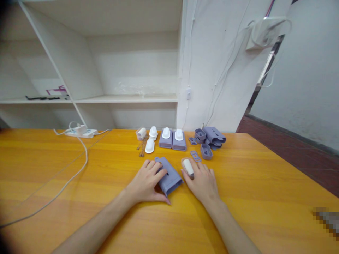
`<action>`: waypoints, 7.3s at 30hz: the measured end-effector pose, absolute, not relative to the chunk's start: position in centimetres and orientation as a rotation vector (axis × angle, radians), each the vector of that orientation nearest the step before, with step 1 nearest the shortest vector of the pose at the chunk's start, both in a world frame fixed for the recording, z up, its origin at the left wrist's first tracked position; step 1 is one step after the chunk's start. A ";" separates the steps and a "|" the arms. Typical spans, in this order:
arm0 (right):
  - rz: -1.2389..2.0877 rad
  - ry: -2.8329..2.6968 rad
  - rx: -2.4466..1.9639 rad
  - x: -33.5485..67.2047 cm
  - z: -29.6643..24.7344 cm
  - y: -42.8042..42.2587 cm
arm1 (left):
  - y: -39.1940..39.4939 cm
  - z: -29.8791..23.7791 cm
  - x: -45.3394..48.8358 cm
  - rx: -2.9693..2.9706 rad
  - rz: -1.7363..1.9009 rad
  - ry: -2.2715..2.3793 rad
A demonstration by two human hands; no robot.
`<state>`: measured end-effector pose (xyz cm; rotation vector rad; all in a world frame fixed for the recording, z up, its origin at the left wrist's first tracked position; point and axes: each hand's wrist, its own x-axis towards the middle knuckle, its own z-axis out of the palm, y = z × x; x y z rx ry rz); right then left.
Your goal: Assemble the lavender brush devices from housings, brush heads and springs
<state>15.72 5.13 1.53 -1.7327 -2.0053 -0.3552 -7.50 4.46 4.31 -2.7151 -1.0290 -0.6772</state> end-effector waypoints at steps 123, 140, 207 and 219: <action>1.124 -1.134 -1.097 10.9 1.0 4.7 | 4.2 4.0 -6.6 -2.516 -0.793 -1.356; 1.053 -1.336 -1.102 11.1 1.4 4.6 | 4.2 3.9 -6.7 -2.523 -0.804 -1.330; 0.760 -1.718 -1.211 11.0 0.4 3.4 | 4.6 3.3 -6.8 -2.452 -0.886 -1.337; 0.603 -1.530 -1.152 11.3 1.8 3.0 | 4.9 3.1 -6.7 -2.403 -0.865 -1.375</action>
